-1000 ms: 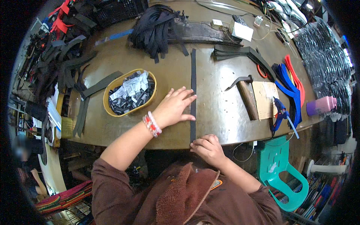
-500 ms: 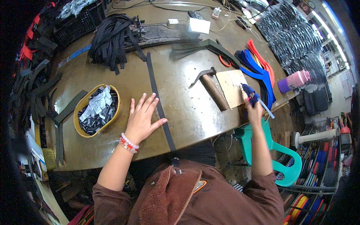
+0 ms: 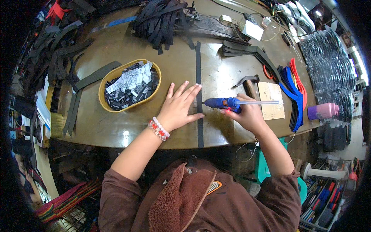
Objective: The person repeatedly applies hot glue to black fabric straps and attaches small rectangular tags to them. They handle the straps and tags one at a time, pressing each tag into place after applying glue, and set the finished pieces aside on the table.
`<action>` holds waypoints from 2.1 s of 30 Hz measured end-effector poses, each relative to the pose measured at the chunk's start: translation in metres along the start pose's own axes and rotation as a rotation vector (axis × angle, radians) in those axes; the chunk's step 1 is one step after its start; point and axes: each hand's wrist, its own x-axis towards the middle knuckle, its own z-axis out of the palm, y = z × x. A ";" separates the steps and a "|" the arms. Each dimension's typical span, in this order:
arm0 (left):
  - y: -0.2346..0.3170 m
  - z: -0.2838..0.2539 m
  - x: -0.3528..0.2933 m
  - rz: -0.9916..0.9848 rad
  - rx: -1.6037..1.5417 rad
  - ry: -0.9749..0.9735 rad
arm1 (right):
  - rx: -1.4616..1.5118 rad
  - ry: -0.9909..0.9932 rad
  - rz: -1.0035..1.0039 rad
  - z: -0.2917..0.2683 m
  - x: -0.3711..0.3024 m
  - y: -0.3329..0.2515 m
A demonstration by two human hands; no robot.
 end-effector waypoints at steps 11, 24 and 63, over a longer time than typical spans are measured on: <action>0.002 -0.005 0.002 -0.056 -0.043 -0.040 | -0.282 -0.111 0.114 -0.003 0.043 -0.028; 0.004 -0.010 0.004 -0.054 -0.014 -0.097 | -0.472 0.728 1.066 -0.002 -0.141 0.143; 0.013 -0.005 -0.005 -0.340 -0.335 0.294 | 0.339 0.259 0.160 0.088 0.022 -0.015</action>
